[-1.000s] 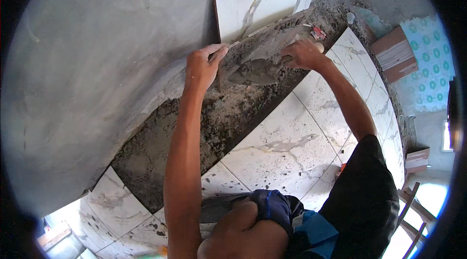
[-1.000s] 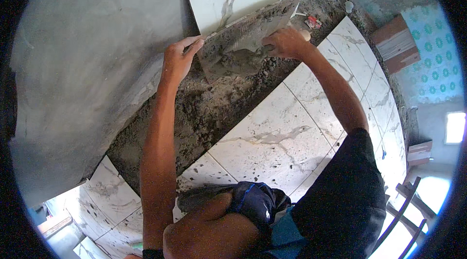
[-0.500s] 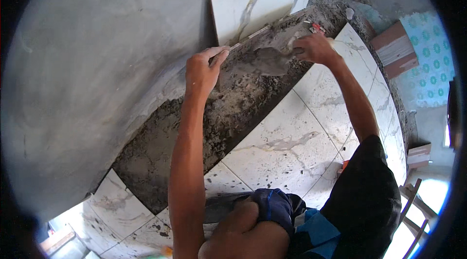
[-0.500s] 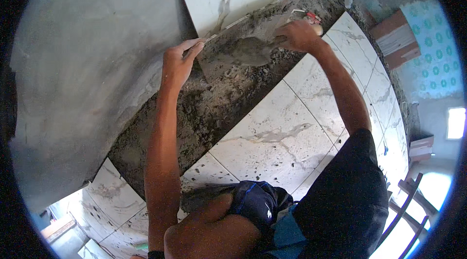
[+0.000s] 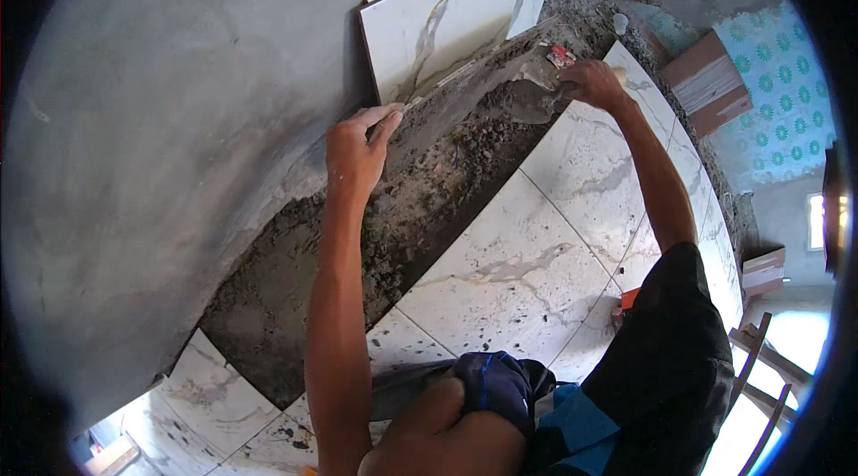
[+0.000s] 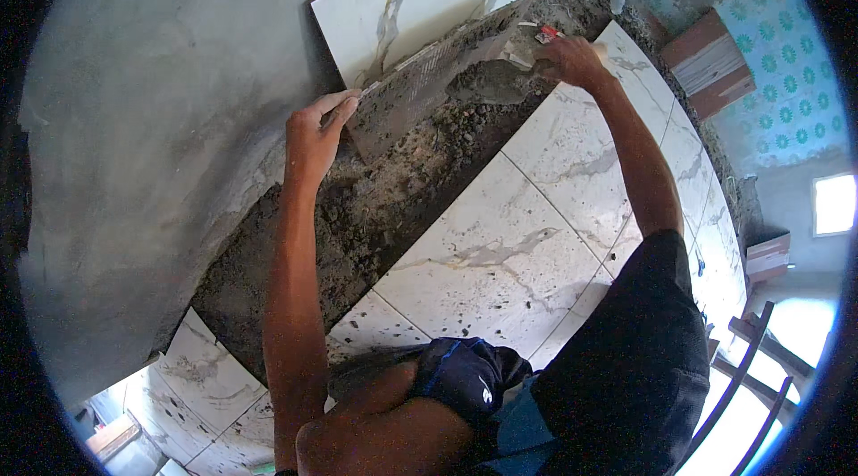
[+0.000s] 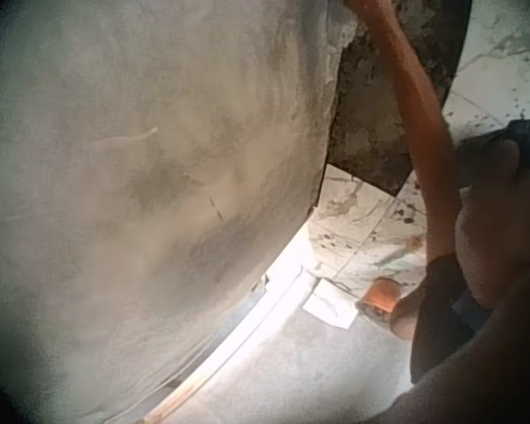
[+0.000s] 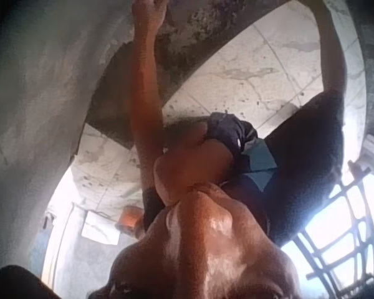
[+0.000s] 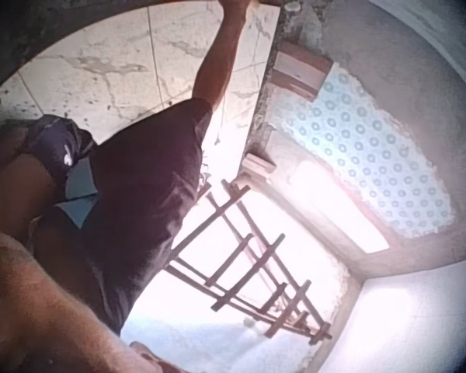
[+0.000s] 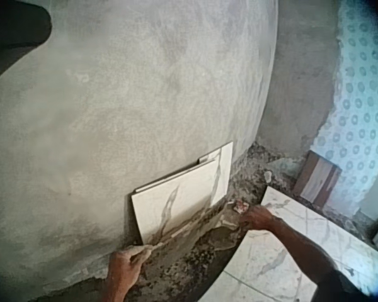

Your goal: The person removes a floor tile, spreads and levels the mortar underneath using a trowel, sets the tile back onto the floor, and taps it into place using a mallet.

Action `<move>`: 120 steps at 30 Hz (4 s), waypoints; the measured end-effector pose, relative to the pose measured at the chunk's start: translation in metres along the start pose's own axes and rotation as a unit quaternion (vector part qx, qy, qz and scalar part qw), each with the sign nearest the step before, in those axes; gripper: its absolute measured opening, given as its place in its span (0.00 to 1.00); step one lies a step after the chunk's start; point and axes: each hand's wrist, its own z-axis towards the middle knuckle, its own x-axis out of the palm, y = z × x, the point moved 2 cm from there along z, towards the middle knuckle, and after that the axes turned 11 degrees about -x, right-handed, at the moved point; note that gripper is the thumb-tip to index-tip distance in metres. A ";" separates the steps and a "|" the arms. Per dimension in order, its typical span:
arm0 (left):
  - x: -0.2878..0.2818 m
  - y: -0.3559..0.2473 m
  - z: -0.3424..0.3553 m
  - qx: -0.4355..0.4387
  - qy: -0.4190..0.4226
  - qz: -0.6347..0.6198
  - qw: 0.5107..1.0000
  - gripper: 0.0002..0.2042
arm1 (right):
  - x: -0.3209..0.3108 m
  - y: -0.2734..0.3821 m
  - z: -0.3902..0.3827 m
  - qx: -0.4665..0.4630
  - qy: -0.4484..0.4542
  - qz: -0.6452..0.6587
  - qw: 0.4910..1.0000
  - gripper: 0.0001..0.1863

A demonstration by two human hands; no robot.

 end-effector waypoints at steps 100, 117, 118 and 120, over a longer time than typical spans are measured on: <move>-0.065 0.092 -0.319 -0.238 0.049 -0.303 0.922 0.15 | -0.063 0.220 -0.104 0.340 0.033 0.435 0.833 0.19; -0.148 0.226 -0.474 -0.446 -0.325 0.111 0.827 0.21 | 0.033 0.461 -0.017 0.230 -0.133 0.547 0.794 0.21; -0.151 0.234 -0.474 -0.454 -0.320 0.105 0.825 0.20 | 0.041 0.466 -0.012 0.230 -0.131 0.537 0.801 0.22; -0.157 0.248 -0.472 -0.461 -0.317 0.100 0.822 0.20 | 0.057 0.476 -0.004 0.235 -0.122 0.553 0.790 0.23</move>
